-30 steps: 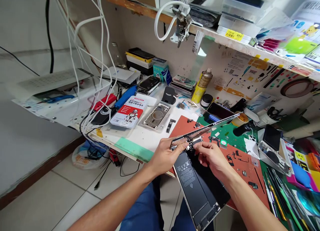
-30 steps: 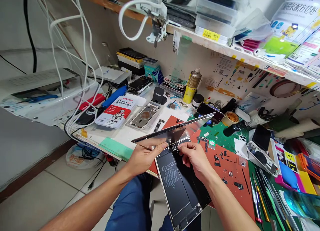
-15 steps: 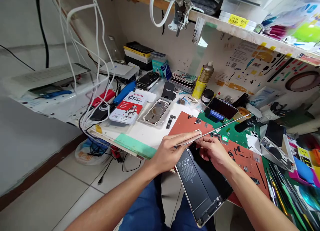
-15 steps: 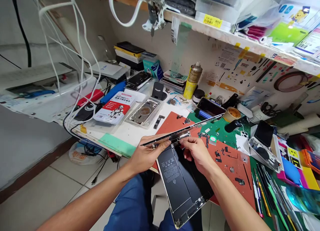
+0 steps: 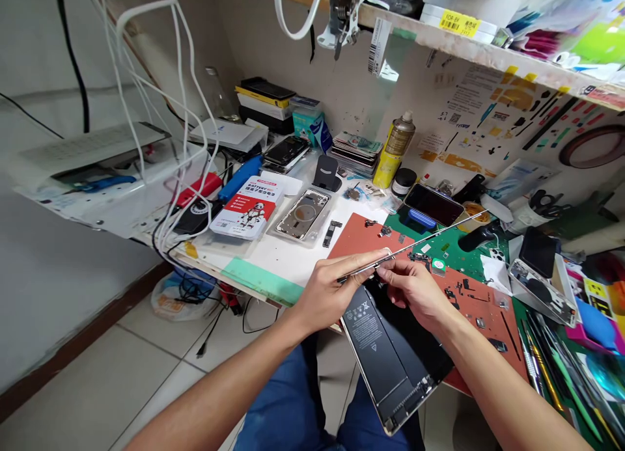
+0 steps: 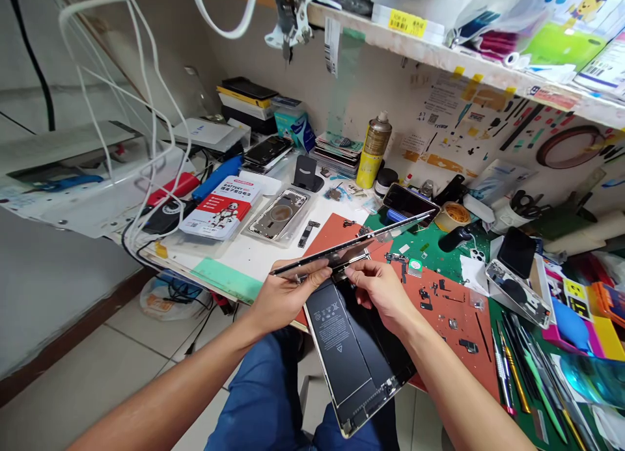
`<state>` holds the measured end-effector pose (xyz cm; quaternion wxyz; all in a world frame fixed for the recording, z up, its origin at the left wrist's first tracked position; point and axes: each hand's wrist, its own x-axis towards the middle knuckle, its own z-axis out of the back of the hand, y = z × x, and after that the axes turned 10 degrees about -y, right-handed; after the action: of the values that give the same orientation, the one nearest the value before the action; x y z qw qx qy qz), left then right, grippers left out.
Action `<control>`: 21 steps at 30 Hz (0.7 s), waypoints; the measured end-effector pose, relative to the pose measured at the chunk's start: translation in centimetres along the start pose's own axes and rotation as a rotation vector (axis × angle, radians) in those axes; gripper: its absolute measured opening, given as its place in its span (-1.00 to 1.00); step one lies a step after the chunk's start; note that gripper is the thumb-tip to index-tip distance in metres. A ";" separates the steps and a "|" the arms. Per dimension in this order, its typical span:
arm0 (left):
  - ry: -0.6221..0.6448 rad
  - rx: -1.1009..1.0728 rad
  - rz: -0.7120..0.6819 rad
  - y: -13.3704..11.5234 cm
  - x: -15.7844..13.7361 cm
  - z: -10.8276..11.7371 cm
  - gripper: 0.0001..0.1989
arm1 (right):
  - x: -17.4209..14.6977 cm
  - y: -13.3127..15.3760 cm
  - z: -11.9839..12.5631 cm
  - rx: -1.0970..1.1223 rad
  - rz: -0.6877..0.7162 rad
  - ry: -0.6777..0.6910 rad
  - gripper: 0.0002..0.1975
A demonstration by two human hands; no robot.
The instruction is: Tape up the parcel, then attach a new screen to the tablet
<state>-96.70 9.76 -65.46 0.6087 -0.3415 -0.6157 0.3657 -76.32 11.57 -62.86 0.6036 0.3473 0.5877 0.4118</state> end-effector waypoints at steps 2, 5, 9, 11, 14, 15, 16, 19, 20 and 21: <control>-0.012 0.003 0.013 0.1 -0.1 0.0 -0.72 | 0.0 0.0 0.0 -0.007 -0.001 -0.010 -0.54; -0.019 -0.002 0.010 0.2 -0.2 0.0 -0.73 | 0.0 0.0 -0.2 -0.008 -0.020 -0.024 -0.64; -0.018 -0.010 -0.009 0.2 -0.2 -0.1 -0.70 | -0.1 0.4 -0.4 0.003 -0.055 -0.036 -0.76; -0.012 -0.008 -0.015 0.1 -0.1 -0.1 -0.69 | -0.1 0.4 -0.5 -0.001 -0.069 -0.044 -0.73; 0.009 -0.007 -0.039 -0.1 0.0 -0.1 -0.65 | 0.1 0.3 -0.6 -0.016 -0.079 -0.050 -0.75; 0.025 -0.007 -0.056 -0.2 0.0 0.0 -0.62 | 0.2 0.2 -0.6 -0.021 -0.076 -0.053 -0.77; 0.045 -0.007 -0.074 -0.3 0.0 0.0 -0.57 | 0.3 0.0 -0.6 -0.026 -0.071 -0.057 -0.78; 0.097 -0.004 -0.122 -0.7 0.1 0.1 -0.43 | 0.5 -0.3 -0.5 -0.042 -0.047 -0.064 -0.79; 0.105 -0.002 -0.128 -0.8 0.1 0.1 -0.41 | 0.6 -0.4 -0.5 -0.051 -0.039 -0.063 -0.79; 0.110 0.000 -0.136 -0.9 0.1 0.1 -0.40 | 0.7 -0.4 -0.4 -0.063 -0.032 -0.060 -0.79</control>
<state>-96.74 9.42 -64.62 0.6650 -0.3184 -0.6031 0.3044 -76.74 11.97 -63.56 0.6379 0.3311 0.5616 0.4099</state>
